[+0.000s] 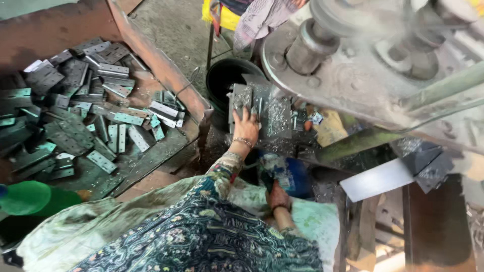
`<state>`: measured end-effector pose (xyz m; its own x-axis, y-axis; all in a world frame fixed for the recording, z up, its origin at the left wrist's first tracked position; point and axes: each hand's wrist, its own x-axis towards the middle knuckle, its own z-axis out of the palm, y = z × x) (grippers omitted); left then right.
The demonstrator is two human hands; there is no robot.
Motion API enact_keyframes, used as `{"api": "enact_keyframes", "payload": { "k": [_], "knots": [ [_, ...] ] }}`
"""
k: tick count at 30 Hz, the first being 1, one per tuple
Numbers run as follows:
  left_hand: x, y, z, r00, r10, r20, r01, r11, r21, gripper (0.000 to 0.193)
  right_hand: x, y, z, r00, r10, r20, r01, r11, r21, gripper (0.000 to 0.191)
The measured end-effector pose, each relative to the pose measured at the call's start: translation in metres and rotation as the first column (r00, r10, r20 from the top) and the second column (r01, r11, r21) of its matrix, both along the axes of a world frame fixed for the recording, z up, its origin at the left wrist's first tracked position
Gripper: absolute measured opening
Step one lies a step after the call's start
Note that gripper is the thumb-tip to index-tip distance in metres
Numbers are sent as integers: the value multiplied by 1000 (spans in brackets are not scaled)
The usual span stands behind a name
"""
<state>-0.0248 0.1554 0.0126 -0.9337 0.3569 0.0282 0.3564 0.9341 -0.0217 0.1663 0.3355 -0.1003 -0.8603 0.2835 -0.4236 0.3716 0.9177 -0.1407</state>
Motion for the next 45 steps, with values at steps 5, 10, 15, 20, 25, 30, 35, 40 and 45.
{"api": "enact_keyframes", "payload": {
  "k": [5, 10, 15, 20, 25, 30, 35, 40, 45],
  "knots": [
    [-3, -4, 5, 1000, 5, 13, -5, 999, -36, 42, -14, 22, 20, 997, 67, 32, -67, 997, -24, 81],
    [-24, -2, 9, 997, 62, 39, -62, 998, -16, 41, -25, 28, 44, 985, 168, 39, -170, 983, 70, 65],
    [-33, 1, 8, 997, 72, 34, -73, 996, 49, 39, -10, 8, 10, 1000, 5, 7, -5, 1000, 26, 71],
    [-12, 1, -7, 998, 46, -37, -44, 998, 34, 41, -2, 5, -16, 998, -14, -59, 15, 1000, 5, 78],
    [-7, -6, -10, 997, 26, -78, -23, 998, 51, 46, -19, 23, 17, 995, 25, 94, -28, 999, 34, 81],
    [-25, 3, -1, 996, 45, 72, -46, 999, 9, 41, -27, 23, 39, 988, 123, 96, -132, 986, 102, 80],
    [-29, 3, -3, 996, 49, 68, -51, 998, 36, 41, -11, 9, 7, 998, -7, 68, 3, 999, 53, 78],
    [-23, -12, 0, 998, 43, -48, -37, 991, 131, 45, -4, 9, -11, 998, -45, 41, 44, 999, 11, 78],
    [10, -82, -10, 970, 116, -212, -22, 916, 401, 44, -16, 18, 14, 995, 101, -28, -100, 994, 39, 88]
  ]
}}
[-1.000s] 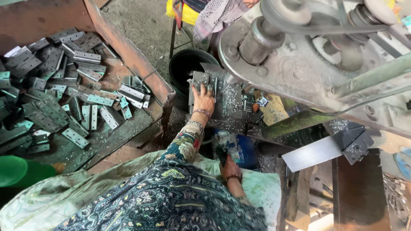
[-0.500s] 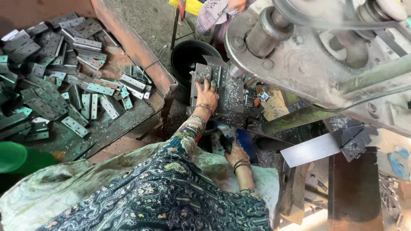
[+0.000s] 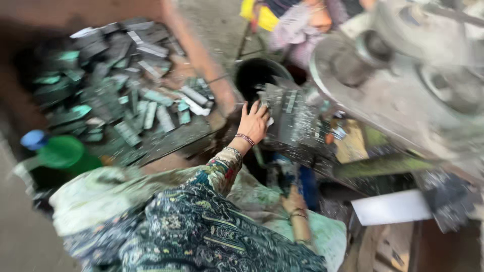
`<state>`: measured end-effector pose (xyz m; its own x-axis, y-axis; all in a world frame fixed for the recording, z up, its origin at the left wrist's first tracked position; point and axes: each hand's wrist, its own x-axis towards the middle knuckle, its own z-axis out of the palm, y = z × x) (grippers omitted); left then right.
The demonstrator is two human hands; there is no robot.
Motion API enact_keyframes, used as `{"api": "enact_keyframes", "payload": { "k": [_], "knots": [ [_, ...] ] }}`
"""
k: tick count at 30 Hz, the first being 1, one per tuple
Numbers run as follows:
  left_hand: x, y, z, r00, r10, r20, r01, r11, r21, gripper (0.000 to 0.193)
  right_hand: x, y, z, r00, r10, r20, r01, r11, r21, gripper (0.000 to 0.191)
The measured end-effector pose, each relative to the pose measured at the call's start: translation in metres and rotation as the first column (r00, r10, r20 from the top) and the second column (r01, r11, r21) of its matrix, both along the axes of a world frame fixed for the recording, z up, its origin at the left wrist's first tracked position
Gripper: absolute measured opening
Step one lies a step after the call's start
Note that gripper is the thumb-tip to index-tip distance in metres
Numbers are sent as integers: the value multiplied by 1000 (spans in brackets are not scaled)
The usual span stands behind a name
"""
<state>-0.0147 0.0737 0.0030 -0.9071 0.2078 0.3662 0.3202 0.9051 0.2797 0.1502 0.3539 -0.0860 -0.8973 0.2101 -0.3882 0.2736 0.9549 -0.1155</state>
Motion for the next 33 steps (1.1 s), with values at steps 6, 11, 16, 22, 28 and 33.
{"api": "enact_keyframes", "payload": {
  "k": [6, 11, 16, 22, 28, 33],
  "knots": [
    [30, -158, -51, 798, 602, -28, -554, 750, 361, 40, -26, 4, 56, 984, 96, 151, -118, 982, 145, 68],
    [65, -219, -87, 358, 829, 429, -933, 312, 177, 47, -30, -6, 77, 980, 109, 168, -142, 971, 192, 68],
    [62, -236, -106, 310, 873, 376, -950, 300, 88, 50, -29, -9, 80, 975, 80, 207, -119, 975, 186, 69],
    [49, -276, -123, 368, 889, 272, -914, 399, -69, 32, -33, -2, 74, 974, 89, 210, -131, 972, 197, 74],
    [49, -290, -134, 419, 871, 258, -886, 454, -95, 27, -40, 10, 59, 971, 90, 222, -124, 982, 143, 71],
    [52, -280, -132, 431, 874, 222, -899, 439, 18, 40, -43, 21, 44, 970, 140, 199, -168, 977, 130, 66]
  ]
}}
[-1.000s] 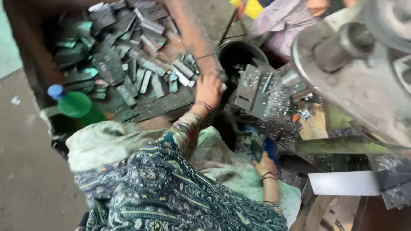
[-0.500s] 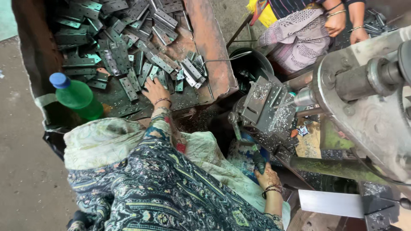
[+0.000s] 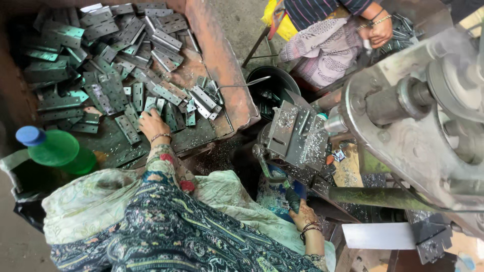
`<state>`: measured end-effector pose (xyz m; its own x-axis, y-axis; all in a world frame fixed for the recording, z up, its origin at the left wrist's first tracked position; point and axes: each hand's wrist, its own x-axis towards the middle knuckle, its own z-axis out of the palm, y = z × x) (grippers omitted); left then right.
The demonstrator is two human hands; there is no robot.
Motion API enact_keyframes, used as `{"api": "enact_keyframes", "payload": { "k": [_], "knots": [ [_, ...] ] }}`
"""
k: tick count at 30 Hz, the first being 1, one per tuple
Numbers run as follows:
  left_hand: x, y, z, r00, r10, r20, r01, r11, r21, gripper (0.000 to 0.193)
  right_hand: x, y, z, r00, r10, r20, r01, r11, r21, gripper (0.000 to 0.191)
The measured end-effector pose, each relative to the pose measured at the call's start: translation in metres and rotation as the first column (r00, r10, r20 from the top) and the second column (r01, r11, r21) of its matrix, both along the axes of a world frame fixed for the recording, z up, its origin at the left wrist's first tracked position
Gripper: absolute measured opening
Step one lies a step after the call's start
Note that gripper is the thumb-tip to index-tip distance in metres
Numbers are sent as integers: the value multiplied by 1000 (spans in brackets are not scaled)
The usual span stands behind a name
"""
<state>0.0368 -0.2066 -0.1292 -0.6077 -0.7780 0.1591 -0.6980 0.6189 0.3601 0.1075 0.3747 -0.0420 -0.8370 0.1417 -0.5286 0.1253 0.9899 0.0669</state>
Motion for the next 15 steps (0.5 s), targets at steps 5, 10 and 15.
{"api": "enact_keyframes", "payload": {
  "k": [5, 10, 15],
  "knots": [
    [-15, 26, -2, 832, 305, -464, -192, 942, 275, 40, 2, 4, -9, 1000, 17, 14, -18, 999, 38, 70],
    [-30, 63, 19, 474, 646, -598, 52, 657, 752, 36, 5, -2, -5, 1000, -7, 19, 7, 1000, 18, 71],
    [-17, 147, 83, 373, 483, -792, 462, 643, 610, 36, 7, -13, 10, 997, -68, 46, 69, 997, -20, 71]
  ]
}}
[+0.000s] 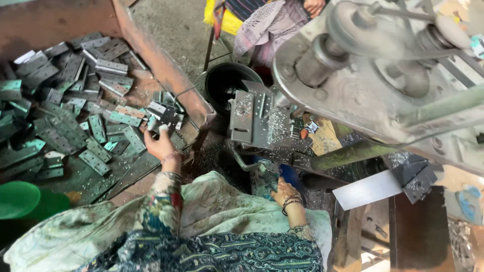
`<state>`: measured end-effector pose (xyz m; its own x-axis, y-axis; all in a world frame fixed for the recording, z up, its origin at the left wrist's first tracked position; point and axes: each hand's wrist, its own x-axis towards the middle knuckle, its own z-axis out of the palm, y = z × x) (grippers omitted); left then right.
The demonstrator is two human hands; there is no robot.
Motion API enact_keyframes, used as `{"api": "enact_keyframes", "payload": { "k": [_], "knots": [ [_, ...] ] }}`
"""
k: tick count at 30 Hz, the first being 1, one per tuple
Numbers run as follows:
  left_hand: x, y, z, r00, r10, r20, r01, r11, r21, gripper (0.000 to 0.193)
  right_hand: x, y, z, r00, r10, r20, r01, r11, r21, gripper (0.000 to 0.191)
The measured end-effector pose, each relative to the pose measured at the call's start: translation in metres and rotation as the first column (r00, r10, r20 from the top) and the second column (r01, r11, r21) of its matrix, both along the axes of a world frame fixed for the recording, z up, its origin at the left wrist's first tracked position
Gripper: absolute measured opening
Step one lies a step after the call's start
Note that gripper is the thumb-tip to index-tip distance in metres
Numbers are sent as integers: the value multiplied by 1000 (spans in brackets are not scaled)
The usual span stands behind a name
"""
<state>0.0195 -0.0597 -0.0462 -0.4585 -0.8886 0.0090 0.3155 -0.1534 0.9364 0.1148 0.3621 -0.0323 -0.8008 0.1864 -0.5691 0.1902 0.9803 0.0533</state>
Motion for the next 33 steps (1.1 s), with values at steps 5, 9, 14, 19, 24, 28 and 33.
{"api": "enact_keyframes", "payload": {
  "k": [5, 9, 14, 19, 24, 28, 33],
  "knots": [
    [23, 94, 64, 978, -199, -65, 106, 737, -668, 29, 3, -9, 12, 1000, 20, -19, -21, 999, -32, 65],
    [29, 166, 75, 698, -352, 623, 623, -129, -771, 36, 7, -15, 20, 999, -1, -39, 0, 1000, -22, 61],
    [33, 232, 48, 769, -178, 613, 495, -442, -749, 46, 13, -20, 33, 997, -14, -78, 9, 998, -69, 60],
    [14, 240, 31, 771, -38, 636, 534, -506, -678, 38, 17, -23, 43, 997, -43, -64, 38, 996, -85, 58],
    [-1, 240, 40, 740, -37, 671, 584, -459, -669, 35, 16, -24, 44, 999, -1, -41, -2, 997, -77, 66],
    [-11, 244, 48, 657, 85, 749, 662, -539, -520, 37, 13, -18, 44, 999, 31, 9, -30, 994, -102, 72],
    [-26, 243, 49, 666, 99, 739, 653, -558, -513, 40, 13, -6, 31, 997, 72, -4, -72, 987, -146, 73]
  ]
}}
